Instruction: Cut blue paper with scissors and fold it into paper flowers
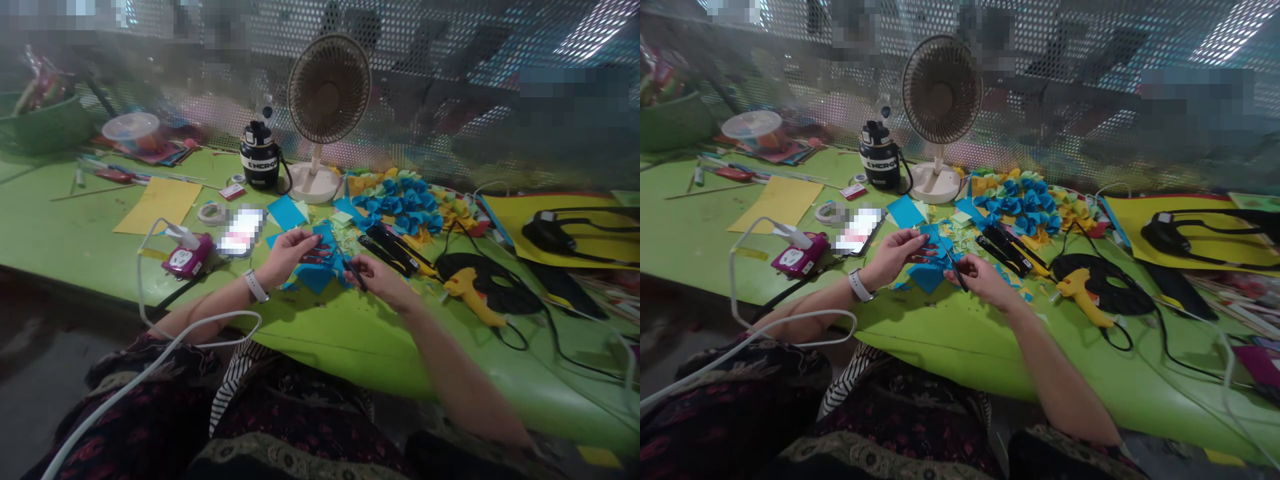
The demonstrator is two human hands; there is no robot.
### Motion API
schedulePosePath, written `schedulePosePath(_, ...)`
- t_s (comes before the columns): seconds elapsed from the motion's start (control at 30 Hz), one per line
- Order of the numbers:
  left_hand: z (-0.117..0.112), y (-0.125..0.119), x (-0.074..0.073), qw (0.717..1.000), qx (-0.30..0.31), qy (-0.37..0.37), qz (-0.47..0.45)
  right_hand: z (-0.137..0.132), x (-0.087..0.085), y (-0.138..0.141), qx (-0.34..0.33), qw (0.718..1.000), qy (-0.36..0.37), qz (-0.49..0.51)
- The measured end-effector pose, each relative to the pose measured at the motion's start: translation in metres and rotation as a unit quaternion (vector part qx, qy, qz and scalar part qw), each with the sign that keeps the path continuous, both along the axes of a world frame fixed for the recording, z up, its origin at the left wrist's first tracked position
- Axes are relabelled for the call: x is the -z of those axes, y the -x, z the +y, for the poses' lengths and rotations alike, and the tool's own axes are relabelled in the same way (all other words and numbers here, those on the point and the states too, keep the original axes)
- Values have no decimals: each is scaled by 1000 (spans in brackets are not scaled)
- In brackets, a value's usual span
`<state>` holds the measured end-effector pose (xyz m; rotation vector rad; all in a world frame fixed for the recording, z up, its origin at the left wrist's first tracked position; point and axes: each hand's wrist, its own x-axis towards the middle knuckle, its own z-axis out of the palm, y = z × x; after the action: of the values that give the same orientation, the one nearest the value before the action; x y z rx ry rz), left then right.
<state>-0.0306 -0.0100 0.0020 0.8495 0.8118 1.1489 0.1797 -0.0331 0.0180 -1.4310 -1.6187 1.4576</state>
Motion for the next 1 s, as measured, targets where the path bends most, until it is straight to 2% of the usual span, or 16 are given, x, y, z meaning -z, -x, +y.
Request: schedulePosePath(1.0,-3,-2,2,1000,10,0,2,-1,4,1,13,1000,-28,-5)
